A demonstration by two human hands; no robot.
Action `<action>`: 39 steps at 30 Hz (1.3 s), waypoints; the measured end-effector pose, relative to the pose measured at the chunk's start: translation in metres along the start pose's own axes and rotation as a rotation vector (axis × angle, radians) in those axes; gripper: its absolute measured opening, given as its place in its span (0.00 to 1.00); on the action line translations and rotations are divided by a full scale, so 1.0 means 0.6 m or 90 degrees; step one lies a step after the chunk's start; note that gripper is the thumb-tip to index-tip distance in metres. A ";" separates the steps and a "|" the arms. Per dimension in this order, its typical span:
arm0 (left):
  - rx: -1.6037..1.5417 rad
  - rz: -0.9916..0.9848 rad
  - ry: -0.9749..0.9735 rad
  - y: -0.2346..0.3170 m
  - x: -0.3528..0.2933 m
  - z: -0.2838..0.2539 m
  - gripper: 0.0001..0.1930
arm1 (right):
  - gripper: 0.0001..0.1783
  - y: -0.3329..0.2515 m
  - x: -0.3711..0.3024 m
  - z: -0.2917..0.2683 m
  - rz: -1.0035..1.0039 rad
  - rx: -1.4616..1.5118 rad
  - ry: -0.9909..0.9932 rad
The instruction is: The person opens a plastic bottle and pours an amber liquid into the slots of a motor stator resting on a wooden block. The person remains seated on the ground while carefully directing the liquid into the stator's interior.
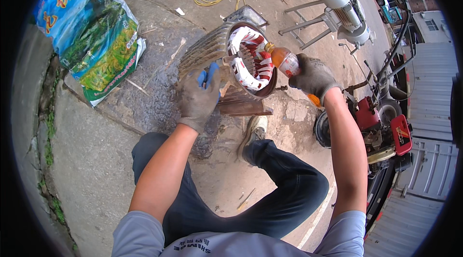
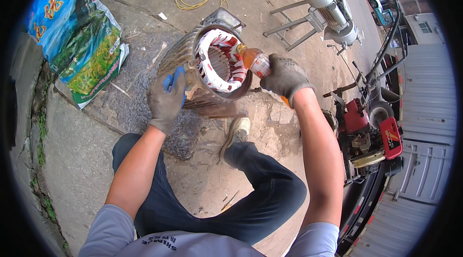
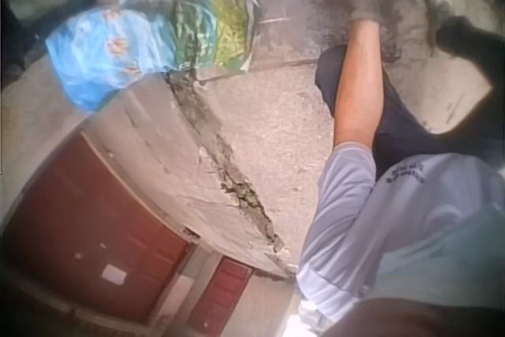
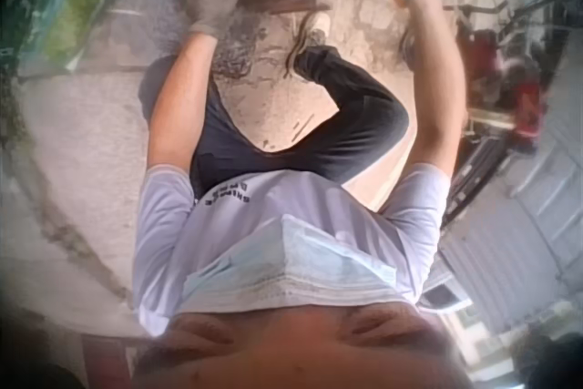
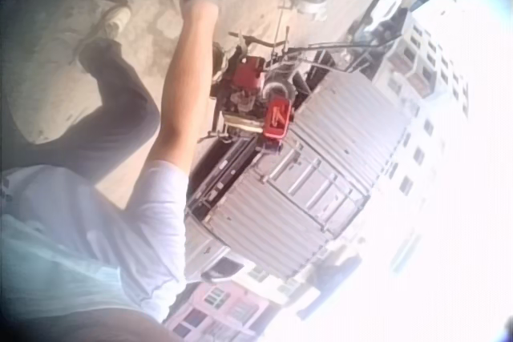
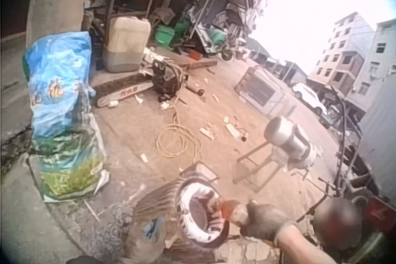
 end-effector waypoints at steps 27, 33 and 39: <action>-0.010 0.011 0.007 -0.001 -0.002 -0.002 0.15 | 0.33 -0.005 0.009 -0.005 -0.002 0.007 0.015; -0.063 -0.041 -0.038 0.012 -0.007 -0.012 0.15 | 0.32 -0.010 0.011 -0.012 -0.006 -0.010 0.019; -0.084 -0.069 0.015 0.000 -0.001 0.001 0.17 | 0.32 0.000 -0.004 -0.018 0.024 -0.007 0.026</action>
Point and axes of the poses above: each hand's wrist, its own x-axis towards the middle knuckle, its own z-axis out of the palm, y = z × x, the point moved 6 cm from there along x, towards the middle knuckle, and after that the axes turned 14 degrees about x, right-handed, at the moved point
